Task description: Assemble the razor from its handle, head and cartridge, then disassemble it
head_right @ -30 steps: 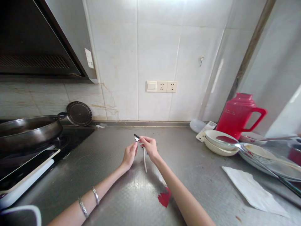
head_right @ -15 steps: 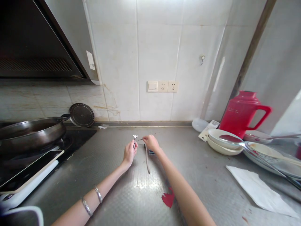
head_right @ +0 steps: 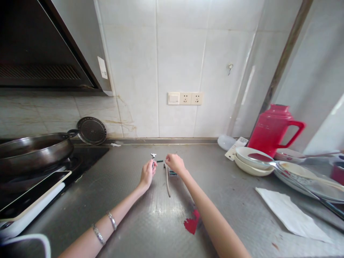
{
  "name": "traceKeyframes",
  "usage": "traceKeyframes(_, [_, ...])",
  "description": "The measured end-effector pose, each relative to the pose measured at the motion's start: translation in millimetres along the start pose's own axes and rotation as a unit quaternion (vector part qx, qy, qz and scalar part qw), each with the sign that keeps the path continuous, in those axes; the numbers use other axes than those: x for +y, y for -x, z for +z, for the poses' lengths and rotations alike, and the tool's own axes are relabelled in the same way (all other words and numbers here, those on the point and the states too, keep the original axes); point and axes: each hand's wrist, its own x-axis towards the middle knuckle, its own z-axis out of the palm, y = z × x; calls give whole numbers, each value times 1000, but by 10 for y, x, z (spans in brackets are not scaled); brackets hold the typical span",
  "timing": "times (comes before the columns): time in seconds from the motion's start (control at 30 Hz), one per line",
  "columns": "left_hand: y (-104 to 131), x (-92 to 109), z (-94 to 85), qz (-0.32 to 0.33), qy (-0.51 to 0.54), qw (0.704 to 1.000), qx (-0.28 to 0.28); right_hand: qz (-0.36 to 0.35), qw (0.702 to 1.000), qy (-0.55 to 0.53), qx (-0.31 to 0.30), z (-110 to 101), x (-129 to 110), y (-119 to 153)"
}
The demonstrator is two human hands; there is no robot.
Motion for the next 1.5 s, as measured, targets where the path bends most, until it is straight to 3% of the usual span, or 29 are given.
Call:
traceKeyframes(0.13, [2, -14, -9, 36, -4, 999, -9, 39, 996, 64, -43, -87, -159, 265])
traceKeyframes(0.33, [10, -3, -17, 52, -6, 998, -22, 35, 989, 108, -98, -78, -317, 541])
traceKeyframes(0.53, [19, 12, -21, 52, 4, 997, -60, 24, 986, 117, -116, -9, -317, 604])
traceKeyframes(0.67, [17, 55, -25, 58, -10, 994, -90, 11, 989, 113, -98, -90, -252, 572])
traceKeyframes(0.77, [3, 59, -35, 82, -37, 992, -93, 8, 995, 70, -70, -241, -92, 527])
traceKeyframes(0.87, [-25, 16, -51, 112, -57, 989, -78, 0, 999, -38, -21, -364, 168, 464])
traceKeyframes(1.03, [-72, -52, -90, 150, -82, 984, -46, -72, 968, -241, 27, -464, 524, 372])
traceKeyframes(1.13, [-86, -38, -114, 161, -90, 982, -40, -125, 948, -292, 0, -560, 565, 383])
traceKeyframes(1.3, [-85, -3, -128, 165, -104, 980, -48, -188, 942, -276, -12, -670, 498, 437])
traceKeyframes(1.5, [-71, -14, -103, 170, -108, 978, -59, -167, 950, -260, 37, -609, 487, 419])
